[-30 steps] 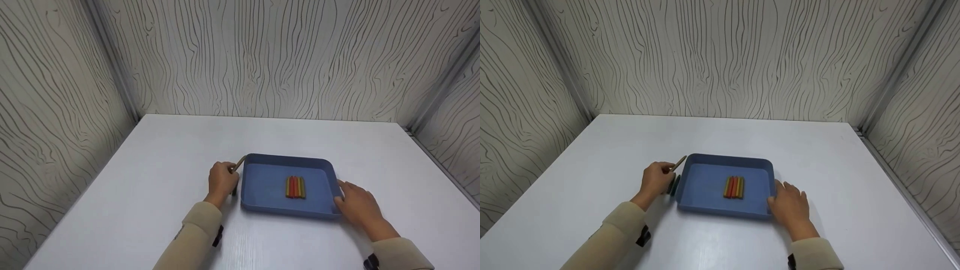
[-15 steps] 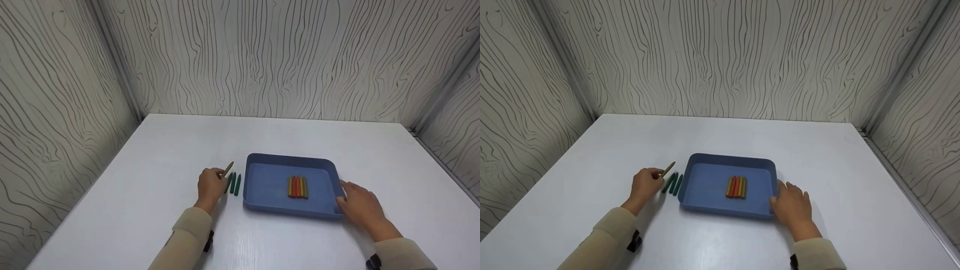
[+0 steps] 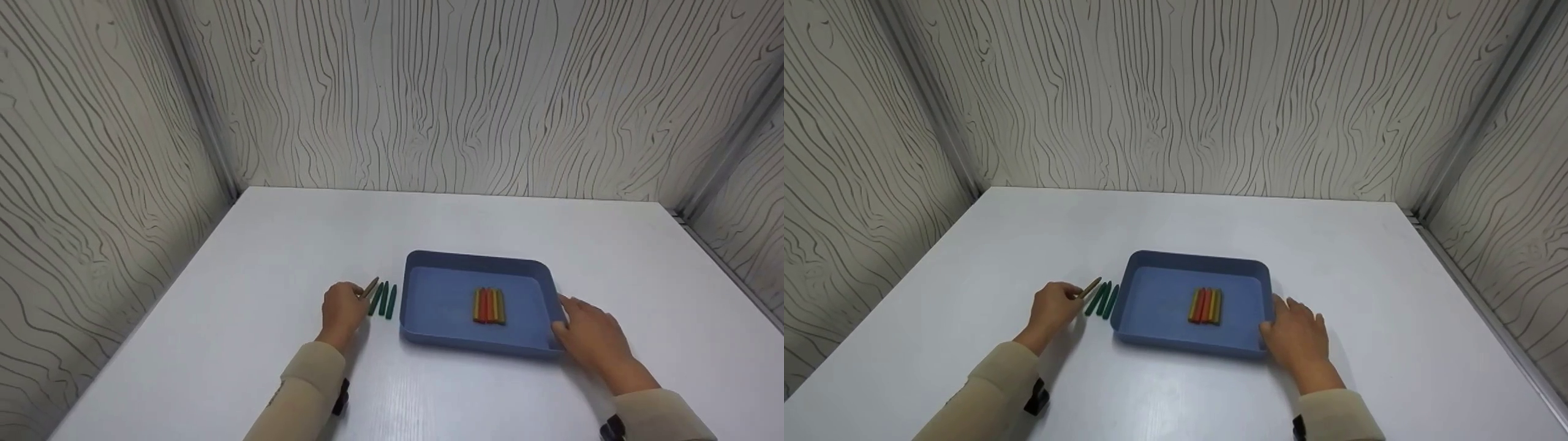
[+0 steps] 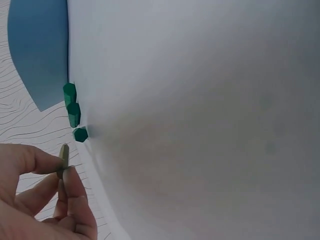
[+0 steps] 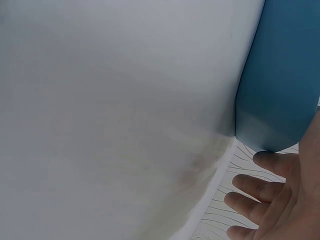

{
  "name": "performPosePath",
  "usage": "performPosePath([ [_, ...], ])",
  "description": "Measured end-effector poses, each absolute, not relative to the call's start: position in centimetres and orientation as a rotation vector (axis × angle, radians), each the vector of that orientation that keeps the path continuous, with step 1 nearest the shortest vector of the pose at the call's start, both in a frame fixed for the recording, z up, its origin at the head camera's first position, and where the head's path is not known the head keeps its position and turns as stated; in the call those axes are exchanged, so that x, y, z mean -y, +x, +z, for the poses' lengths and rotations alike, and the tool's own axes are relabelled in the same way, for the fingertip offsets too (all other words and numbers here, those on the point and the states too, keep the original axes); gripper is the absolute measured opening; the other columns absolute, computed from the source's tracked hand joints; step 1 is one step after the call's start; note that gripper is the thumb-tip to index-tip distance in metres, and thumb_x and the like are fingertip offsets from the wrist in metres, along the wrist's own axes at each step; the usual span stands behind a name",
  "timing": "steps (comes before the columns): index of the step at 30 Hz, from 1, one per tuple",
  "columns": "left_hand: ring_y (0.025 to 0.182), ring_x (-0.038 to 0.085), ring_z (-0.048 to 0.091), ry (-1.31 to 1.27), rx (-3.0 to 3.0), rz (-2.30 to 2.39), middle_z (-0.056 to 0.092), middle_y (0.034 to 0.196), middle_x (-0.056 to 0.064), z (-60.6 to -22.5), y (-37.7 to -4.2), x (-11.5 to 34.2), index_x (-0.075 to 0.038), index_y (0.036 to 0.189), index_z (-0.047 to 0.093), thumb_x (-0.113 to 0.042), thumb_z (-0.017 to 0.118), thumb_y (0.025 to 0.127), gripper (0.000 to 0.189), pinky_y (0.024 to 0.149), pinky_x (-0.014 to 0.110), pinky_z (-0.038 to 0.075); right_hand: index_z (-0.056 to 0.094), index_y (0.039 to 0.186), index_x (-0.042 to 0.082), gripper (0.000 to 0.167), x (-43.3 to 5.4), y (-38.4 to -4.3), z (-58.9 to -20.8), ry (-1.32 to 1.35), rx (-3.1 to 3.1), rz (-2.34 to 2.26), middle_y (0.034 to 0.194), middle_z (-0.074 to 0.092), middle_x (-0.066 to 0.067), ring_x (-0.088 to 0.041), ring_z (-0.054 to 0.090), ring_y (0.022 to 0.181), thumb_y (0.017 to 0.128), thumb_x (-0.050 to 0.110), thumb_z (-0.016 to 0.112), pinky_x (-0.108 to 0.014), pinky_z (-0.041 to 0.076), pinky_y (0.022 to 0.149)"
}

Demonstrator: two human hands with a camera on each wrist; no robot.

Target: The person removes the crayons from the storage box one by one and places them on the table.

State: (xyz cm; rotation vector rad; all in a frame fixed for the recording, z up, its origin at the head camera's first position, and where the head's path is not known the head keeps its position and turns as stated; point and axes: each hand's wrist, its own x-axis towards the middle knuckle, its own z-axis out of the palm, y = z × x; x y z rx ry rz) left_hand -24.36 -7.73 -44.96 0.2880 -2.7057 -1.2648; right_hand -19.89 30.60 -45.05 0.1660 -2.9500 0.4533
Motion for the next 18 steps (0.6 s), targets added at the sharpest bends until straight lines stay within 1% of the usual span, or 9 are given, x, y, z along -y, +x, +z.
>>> performPosePath([
  [6,0.078,0.025,0.061,0.279,2.741,-1.221,0.065,0.087,0.014,-45.03,-24.24,7.78,0.007,0.097,0.069,-0.001,0.063,0.084,0.017,0.073,0.039,0.051,0.046,0.132,-0.011,0.05,-30.57,-19.89,-45.05,0.158,2.953,0.456,0.128,0.046,-0.037,-0.054,0.041,0.117,0.09,0.016,0.05,-0.064,0.028,0.096],
  [13,0.08,0.027,0.064,0.295,2.816,-1.216,0.064,0.084,0.014,-44.97,-23.83,7.86,0.009,0.098,0.066,0.001,0.058,0.083,0.018,0.076,0.042,0.051,0.046,0.132,-0.011,0.05,-30.69,-20.02,-45.1,0.16,2.957,0.459,0.128,0.046,-0.036,-0.054,0.041,0.117,0.09,0.015,0.05,-0.064,0.029,0.095],
  [18,0.078,0.026,0.063,0.328,2.854,-1.181,0.063,0.081,0.013,-44.88,-23.73,7.89,0.008,0.096,0.066,0.003,0.058,0.083,0.017,0.075,0.042,0.052,0.046,0.132,-0.011,0.05,-30.71,-20.09,-45.18,0.164,2.956,0.447,0.128,0.047,-0.036,-0.054,0.042,0.117,0.09,0.016,0.05,-0.064,0.029,0.095],
])
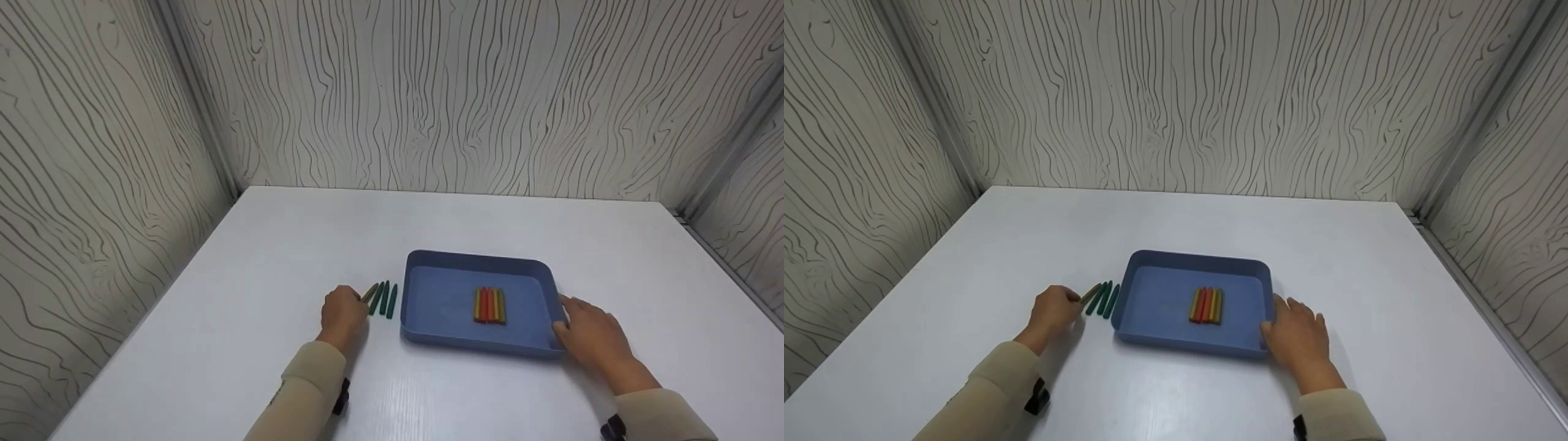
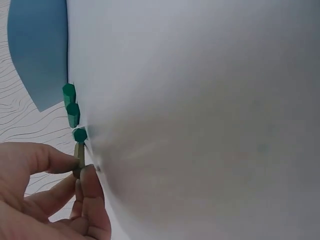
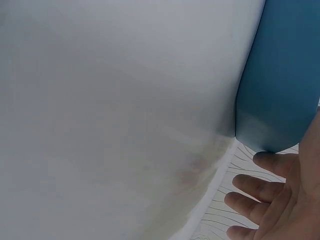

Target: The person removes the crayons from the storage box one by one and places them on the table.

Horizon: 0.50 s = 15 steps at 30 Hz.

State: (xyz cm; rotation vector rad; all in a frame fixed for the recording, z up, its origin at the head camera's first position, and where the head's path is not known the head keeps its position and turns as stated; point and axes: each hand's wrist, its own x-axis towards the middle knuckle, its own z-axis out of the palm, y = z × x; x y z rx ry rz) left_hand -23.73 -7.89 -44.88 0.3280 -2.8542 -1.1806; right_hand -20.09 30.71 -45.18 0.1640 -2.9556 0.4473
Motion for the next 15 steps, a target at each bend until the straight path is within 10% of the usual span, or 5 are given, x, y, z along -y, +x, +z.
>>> performPosePath([
  [15,0.089,0.033,0.057,0.282,2.856,-0.948,0.06,0.098,0.019,-44.97,-23.89,8.39,0.006,0.11,0.064,-0.018,0.069,0.08,0.039,0.08,0.047,0.047,0.046,0.132,-0.012,0.05,-30.67,-20.09,-45.21,0.153,2.97,0.446,0.128,0.046,-0.036,-0.054,0.041,0.117,0.09,0.015,0.05,-0.064,0.029,0.095],
])
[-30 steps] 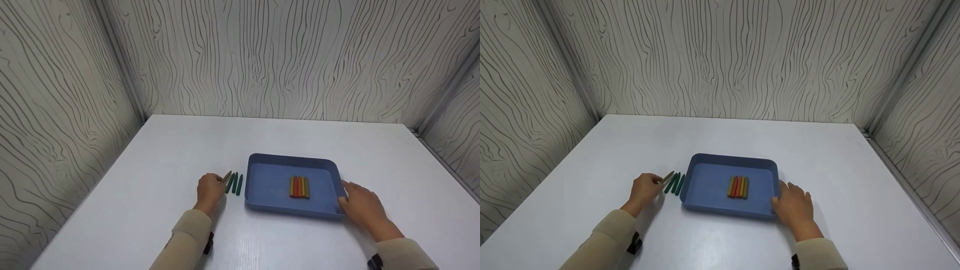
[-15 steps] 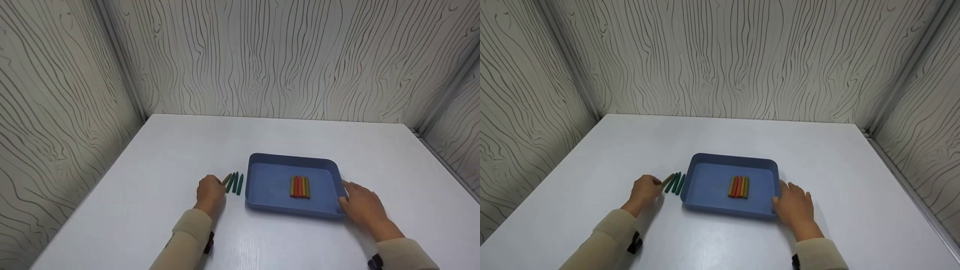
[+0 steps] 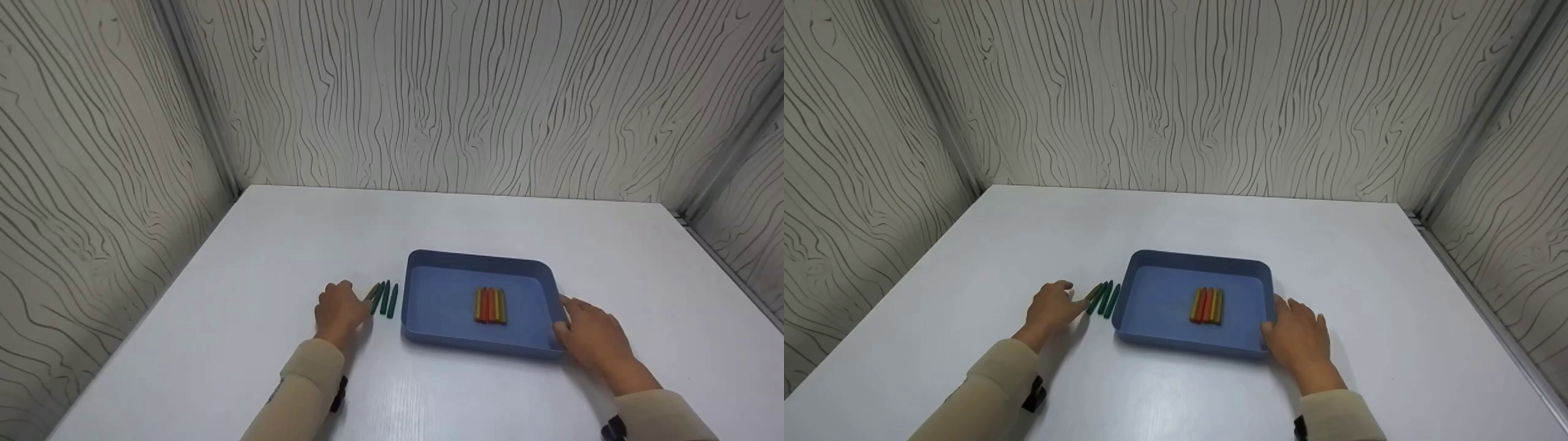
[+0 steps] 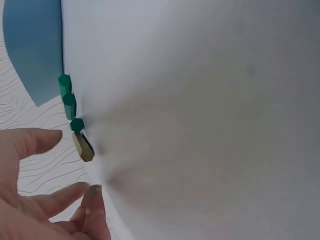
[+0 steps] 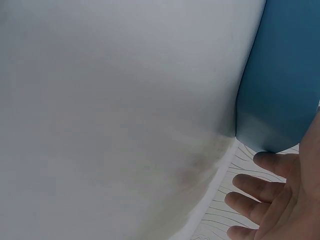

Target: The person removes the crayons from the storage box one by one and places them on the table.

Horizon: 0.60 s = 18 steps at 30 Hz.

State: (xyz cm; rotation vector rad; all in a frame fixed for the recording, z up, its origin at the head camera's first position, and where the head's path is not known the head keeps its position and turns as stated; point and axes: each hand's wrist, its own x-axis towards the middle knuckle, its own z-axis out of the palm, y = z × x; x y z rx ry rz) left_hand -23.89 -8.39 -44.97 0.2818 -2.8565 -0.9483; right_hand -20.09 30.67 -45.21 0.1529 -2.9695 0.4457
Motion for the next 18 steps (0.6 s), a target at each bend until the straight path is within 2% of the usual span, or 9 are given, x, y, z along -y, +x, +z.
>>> performPosePath([
  [3,0.101,0.037,0.054,0.271,2.854,-0.861,0.059,0.11,0.022,-44.87,-23.99,8.59,0.004,0.123,0.059,-0.029,0.071,0.079,0.056,0.086,0.052,0.042,0.046,0.132,-0.012,0.05,-30.62,-20.1,-45.16,0.15,2.973,0.438,0.128,0.046,-0.036,-0.054,0.041,0.117,0.09,0.016,0.049,-0.064,0.029,0.095],
  [9,0.117,0.04,0.046,0.269,2.886,-0.808,0.052,0.127,0.023,-44.35,-24.13,8.84,0.001,0.133,0.052,-0.042,0.07,0.077,0.072,0.091,0.057,0.035,0.046,0.131,-0.013,0.05,-30.57,-19.96,-45.12,0.155,2.967,0.427,0.127,0.047,-0.036,-0.054,0.042,0.116,0.09,0.015,0.049,-0.065,0.028,0.095],
  [14,0.132,0.041,0.031,0.26,2.92,-0.831,0.037,0.143,0.026,-44.01,-24.24,9.14,-0.002,0.143,0.041,-0.046,0.07,0.077,0.085,0.097,0.063,0.028,0.046,0.131,-0.013,0.05,-30.57,-19.98,-45.11,0.153,2.967,0.435,0.127,0.047,-0.036,-0.054,0.042,0.116,0.09,0.015,0.05,-0.065,0.028,0.095],
  [18,0.137,0.044,0.02,0.242,2.931,-0.824,0.025,0.149,0.028,-43.99,-24.41,9.2,-0.004,0.147,0.032,-0.051,0.072,0.075,0.095,0.1,0.066,0.022,0.045,0.132,-0.012,0.05,-30.55,-19.99,-45.07,0.145,2.976,0.438,0.128,0.047,-0.036,-0.054,0.041,0.117,0.09,0.016,0.05,-0.065,0.027,0.096],
])
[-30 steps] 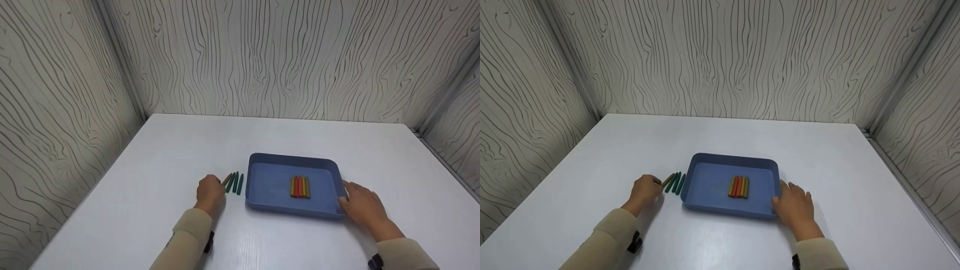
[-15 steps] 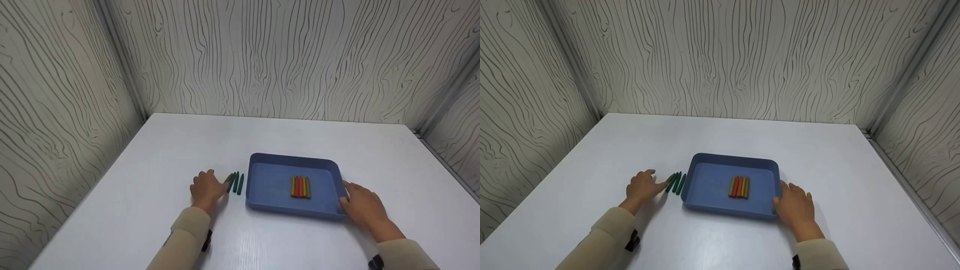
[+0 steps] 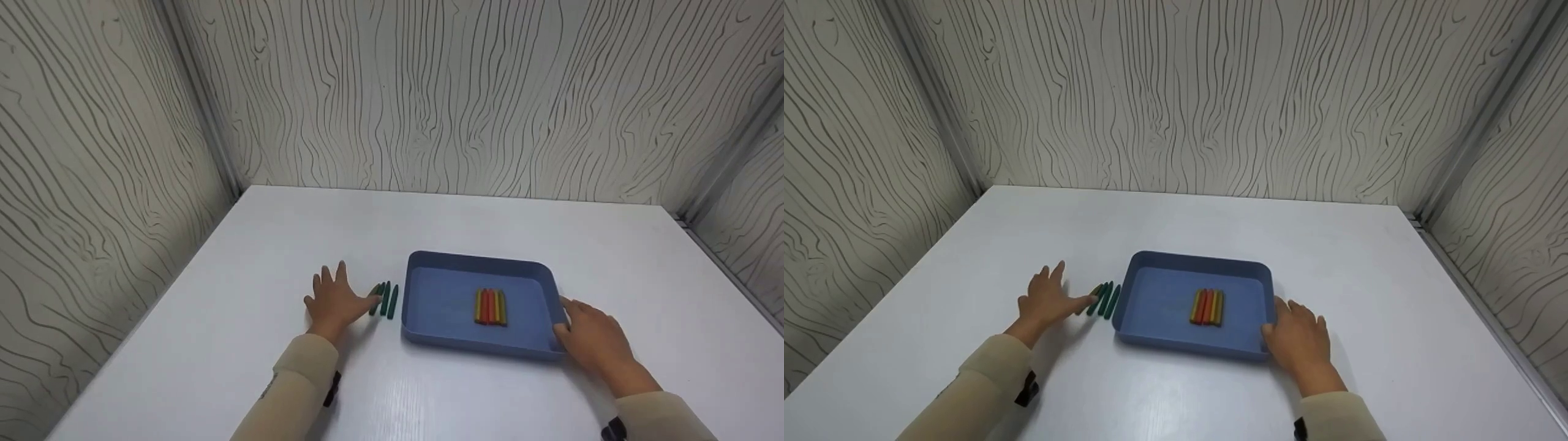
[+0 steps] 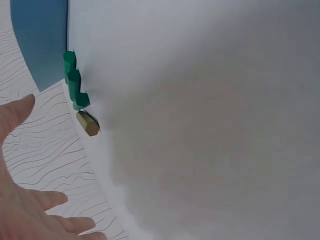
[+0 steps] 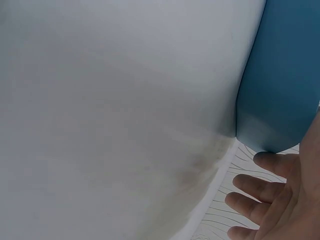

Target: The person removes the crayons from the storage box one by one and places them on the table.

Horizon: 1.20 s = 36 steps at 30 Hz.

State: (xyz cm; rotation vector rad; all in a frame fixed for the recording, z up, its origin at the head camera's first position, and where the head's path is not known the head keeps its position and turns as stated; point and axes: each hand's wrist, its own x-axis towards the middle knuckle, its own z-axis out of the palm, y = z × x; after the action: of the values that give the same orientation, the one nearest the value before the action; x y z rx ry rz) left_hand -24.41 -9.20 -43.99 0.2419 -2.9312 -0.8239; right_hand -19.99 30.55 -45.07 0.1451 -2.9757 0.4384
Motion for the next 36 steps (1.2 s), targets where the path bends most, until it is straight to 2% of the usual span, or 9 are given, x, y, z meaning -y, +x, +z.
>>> performPosePath([
  [8,0.14,0.044,0.01,0.195,2.889,-0.81,0.01,0.153,0.028,-43.6,-24.8,8.9,-0.008,0.153,0.016,-0.054,0.076,0.07,0.112,0.103,0.065,0.016,0.045,0.131,-0.013,0.05,-30.6,-20.0,-45.1,0.144,2.977,0.439,0.128,0.046,-0.037,-0.055,0.04,0.118,0.09,0.016,0.051,-0.065,0.026,0.096],
  [13,0.141,0.042,0.006,0.166,2.841,-0.81,0.004,0.154,0.026,-43.1,-25.0,8.5,-0.011,0.154,0.011,-0.053,0.077,0.07,0.115,0.104,0.065,0.014,0.045,0.131,-0.013,0.051,-30.6,-20.0,-45.0,0.143,2.983,0.442,0.128,0.046,-0.037,-0.055,0.04,0.118,0.091,0.017,0.051,-0.065,0.026,0.097],
  [36,0.143,0.035,0.005,0.014,2.862,-0.76,0.005,0.156,0.021,-41.6,-25.7,3.2,-0.012,0.154,0.013,-0.054,0.078,0.069,0.114,0.108,0.057,0.013,0.046,0.131,-0.012,0.05,-30.7,-20.1,-45.2,0.156,2.963,0.436,0.127,0.047,-0.036,-0.054,0.042,0.117,0.091,0.017,0.052,-0.065,0.029,0.094],
])
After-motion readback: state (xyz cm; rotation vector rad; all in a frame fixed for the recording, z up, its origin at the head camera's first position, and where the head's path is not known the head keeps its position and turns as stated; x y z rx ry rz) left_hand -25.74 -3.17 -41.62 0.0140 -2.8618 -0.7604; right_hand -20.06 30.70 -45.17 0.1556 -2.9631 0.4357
